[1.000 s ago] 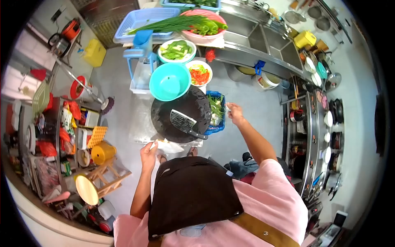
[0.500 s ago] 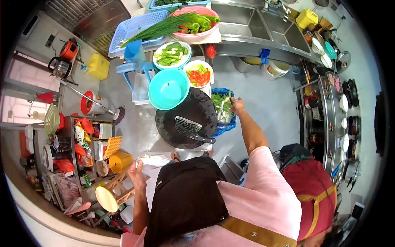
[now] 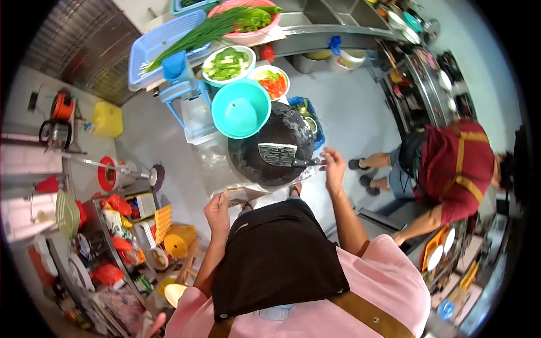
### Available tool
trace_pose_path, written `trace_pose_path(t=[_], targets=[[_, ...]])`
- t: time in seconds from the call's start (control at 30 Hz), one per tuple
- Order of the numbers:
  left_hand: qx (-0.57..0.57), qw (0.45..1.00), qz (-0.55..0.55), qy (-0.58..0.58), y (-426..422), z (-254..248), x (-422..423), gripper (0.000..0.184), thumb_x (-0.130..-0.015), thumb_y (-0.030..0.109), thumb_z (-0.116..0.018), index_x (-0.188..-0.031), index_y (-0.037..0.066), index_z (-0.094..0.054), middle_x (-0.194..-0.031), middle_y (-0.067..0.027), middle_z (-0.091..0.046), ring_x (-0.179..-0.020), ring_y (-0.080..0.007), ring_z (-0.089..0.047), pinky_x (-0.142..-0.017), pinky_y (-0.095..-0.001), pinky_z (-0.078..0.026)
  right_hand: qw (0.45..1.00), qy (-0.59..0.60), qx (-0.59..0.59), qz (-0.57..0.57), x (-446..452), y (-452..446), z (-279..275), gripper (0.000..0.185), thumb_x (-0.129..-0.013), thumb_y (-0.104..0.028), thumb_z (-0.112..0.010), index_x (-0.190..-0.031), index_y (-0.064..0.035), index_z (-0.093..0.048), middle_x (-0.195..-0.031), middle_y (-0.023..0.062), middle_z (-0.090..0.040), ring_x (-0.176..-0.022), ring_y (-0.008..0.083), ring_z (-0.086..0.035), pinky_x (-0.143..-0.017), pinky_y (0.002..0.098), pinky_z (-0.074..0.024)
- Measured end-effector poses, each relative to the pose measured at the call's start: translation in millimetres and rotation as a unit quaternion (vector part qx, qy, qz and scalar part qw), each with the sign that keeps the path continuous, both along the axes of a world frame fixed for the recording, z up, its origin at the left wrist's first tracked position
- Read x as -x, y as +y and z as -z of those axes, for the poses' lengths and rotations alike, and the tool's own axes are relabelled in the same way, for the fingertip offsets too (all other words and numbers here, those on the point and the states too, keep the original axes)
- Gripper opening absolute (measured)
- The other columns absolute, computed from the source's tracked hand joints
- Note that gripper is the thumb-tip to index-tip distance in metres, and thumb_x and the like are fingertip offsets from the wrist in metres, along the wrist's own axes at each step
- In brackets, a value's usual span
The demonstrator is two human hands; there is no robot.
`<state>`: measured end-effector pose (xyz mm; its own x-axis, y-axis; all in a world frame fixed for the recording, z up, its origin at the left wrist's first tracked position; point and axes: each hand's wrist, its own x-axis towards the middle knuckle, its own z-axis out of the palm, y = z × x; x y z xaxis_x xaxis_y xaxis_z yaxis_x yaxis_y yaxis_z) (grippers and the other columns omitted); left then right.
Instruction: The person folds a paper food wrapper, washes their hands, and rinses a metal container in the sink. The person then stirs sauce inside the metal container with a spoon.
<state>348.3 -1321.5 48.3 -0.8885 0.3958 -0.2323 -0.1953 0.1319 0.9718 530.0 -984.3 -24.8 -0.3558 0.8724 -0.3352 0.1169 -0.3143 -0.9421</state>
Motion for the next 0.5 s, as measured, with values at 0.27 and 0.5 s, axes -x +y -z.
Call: trace_pose_path(t=[0.27, 0.5], targets=[[-0.044, 0.979, 0.198, -0.002, 9, -23, 26, 0.023, -0.099, 0.017, -0.065, -0.105, -0.005, -0.071, -0.091, 0.0002, -0.070, -0.085, -0.0068, -0.059, -0.079, -0.0241, -0.048, 0.916, -0.184, -0.103, -0.341, -15, -170, -45, 0.079, -0.086, -0.019, -0.074, -0.154, -0.0142, -0.035, -0.139, 0.0169, -0.059, -0.106, 0.0262, -0.067, -0.096, 0.0396, -0.0524], [-0.083, 0.925, 0.362, -0.076, 46, -58, -33, 0.021, -0.098, 0.017, -0.066, -0.104, -0.003, -0.072, -0.091, 0.0009, -0.069, -0.082, -0.0056, -0.058, -0.073, -0.0225, -0.047, 0.967, -0.043, -0.102, -0.227, -63, -214, -79, 0.106, -0.076, -0.015, -0.084, -0.160, -0.0172, -0.018, -0.157, 0.0165, -0.037, -0.144, 0.0327, -0.037, -0.118, 0.0423, -0.0323]])
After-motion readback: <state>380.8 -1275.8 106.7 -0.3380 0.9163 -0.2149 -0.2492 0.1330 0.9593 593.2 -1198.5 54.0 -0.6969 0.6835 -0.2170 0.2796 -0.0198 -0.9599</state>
